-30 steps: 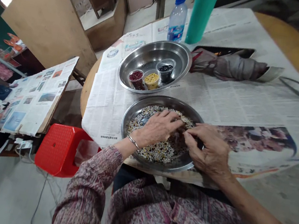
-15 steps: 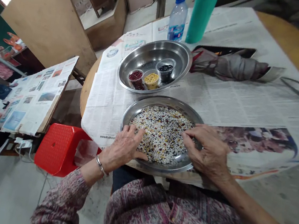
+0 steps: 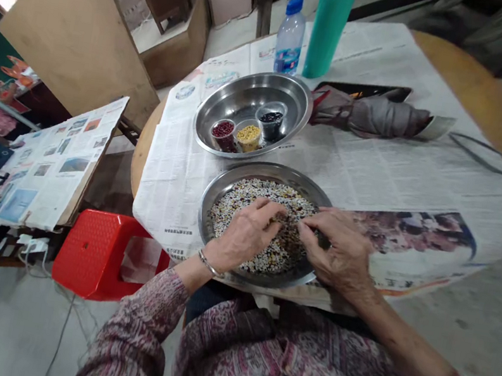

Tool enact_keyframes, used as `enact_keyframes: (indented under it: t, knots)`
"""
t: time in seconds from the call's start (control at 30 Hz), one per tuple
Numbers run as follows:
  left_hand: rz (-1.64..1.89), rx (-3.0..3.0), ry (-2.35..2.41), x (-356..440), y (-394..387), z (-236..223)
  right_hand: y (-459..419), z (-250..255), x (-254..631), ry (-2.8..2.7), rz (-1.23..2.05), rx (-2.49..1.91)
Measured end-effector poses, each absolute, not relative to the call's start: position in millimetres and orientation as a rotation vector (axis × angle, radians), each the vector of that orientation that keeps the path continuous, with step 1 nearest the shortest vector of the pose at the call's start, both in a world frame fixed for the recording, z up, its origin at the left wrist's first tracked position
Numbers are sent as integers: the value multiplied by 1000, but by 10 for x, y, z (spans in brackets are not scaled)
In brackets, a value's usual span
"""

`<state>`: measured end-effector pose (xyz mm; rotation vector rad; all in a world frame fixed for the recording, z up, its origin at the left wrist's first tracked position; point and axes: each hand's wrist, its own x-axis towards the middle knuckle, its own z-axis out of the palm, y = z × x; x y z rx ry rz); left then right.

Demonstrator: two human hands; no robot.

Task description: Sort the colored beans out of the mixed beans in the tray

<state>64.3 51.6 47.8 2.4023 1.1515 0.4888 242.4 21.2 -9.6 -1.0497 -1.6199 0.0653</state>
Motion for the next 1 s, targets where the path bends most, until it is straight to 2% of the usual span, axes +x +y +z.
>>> enact_keyframes:
  t: [0.07, 0.23, 0.4, 0.6, 0.8, 1.0]
  knots:
    - [422, 2514, 1106, 570, 494, 533, 211, -90, 2424, -1625, 56, -1044]
    - [-3, 2762, 690, 373, 362, 645, 205, -81, 2431, -1628, 57, -1062]
    - [-72, 3021, 612, 481, 391, 496, 212, -111, 2447, -1652, 33, -1057]
    - [21, 3118, 956, 589, 715, 311, 208, -112, 2445, -1634, 95, -1085]
    - [-119, 2877, 1323, 386, 798, 501, 203, -79, 2435, -1636, 76, -1068]
    - [-1, 2673, 1542, 192, 498, 649, 204, -43, 2439, -1642, 46, -1043]
